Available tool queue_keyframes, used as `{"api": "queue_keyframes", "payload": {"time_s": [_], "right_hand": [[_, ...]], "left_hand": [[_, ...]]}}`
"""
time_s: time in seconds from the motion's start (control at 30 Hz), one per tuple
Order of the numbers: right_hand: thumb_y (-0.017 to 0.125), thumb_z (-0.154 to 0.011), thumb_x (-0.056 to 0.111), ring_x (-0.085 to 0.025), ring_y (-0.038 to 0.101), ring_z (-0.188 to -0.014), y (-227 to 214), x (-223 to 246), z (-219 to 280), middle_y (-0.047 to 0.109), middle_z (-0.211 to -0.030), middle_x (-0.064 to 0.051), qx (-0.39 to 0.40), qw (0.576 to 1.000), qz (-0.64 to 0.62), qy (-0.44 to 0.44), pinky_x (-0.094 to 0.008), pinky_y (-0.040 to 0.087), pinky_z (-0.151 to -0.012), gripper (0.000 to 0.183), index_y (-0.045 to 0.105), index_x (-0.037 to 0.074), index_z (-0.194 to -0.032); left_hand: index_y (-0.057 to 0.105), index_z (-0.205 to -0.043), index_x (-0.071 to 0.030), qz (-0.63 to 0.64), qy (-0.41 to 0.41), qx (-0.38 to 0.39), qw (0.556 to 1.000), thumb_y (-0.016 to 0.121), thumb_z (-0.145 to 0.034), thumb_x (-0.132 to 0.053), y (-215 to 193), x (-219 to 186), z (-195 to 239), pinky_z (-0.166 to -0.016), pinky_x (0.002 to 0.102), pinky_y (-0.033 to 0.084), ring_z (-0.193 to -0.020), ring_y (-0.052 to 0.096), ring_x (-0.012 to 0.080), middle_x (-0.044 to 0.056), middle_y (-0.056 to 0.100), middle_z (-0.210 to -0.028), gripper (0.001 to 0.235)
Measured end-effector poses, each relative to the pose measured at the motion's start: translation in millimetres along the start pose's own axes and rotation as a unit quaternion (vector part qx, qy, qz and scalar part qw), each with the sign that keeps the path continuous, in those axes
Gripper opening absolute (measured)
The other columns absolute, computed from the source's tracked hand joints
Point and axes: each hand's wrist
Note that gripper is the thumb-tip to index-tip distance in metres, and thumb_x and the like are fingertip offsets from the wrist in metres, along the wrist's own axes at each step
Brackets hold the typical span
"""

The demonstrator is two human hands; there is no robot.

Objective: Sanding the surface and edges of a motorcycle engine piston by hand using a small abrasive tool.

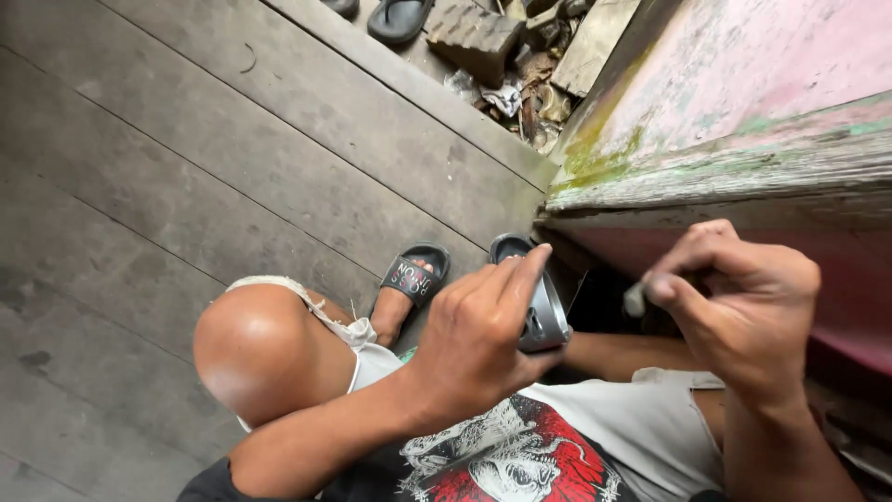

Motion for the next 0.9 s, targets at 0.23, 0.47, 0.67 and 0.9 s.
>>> {"api": "queue_keyframes", "payload": {"time_s": [0.23,0.47,0.67,0.9], "right_hand": [[0.089,-0.055,0.012,-0.016,0.04,-0.058,18,-10,6,0.055,-0.054,-0.002,0.046,0.993,0.106,-0.015,-0.031,0.041,-0.077,0.023,0.073,0.006,-0.07],[0.07,-0.062,0.04,-0.012,0.049,-0.049,-2,16,8,0.057,-0.055,-0.002,0.039,0.998,-0.042,-0.022,-0.034,0.039,-0.093,0.036,0.06,0.005,-0.064],[0.098,-0.072,0.012,-0.018,0.027,-0.054,9,-6,-1,0.044,-0.049,-0.002,0.001,0.986,0.161,-0.05,-0.035,0.033,-0.078,0.028,0.072,-0.001,-0.073],[0.074,-0.056,0.028,-0.013,0.037,-0.048,15,0,-6,0.05,-0.049,0.002,0.096,0.995,-0.016,-0.037,-0.031,0.042,-0.077,0.025,0.059,0.008,-0.055]], "left_hand": [[0.045,-0.14,0.012,0.03,-0.018,0.047,0.998,0.089,-0.064,-0.016,3,1,6,-0.086,0.043,0.053,-0.101,0.068,0.0382,0.026,0.066,-0.125,0.092],[0.048,-0.136,0.014,0.061,-0.024,0.05,0.997,0.087,-0.066,-0.013,-1,-4,1,-0.081,0.04,0.054,-0.094,0.069,0.0347,0.025,0.068,-0.117,0.084],[0.047,-0.138,0.013,0.08,-0.022,0.066,0.994,0.086,-0.069,-0.013,-3,-3,-2,-0.081,0.041,0.054,-0.092,0.069,0.0346,0.023,0.068,-0.115,0.083],[0.048,-0.136,0.013,0.077,-0.041,0.067,0.994,0.085,-0.069,-0.016,-2,-1,-2,-0.073,0.04,0.052,-0.082,0.065,0.0312,0.019,0.067,-0.103,0.081]]}}
Point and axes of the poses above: each hand's wrist, its own z-axis away from the middle knuckle, its own y-axis out of the palm, x = y × z
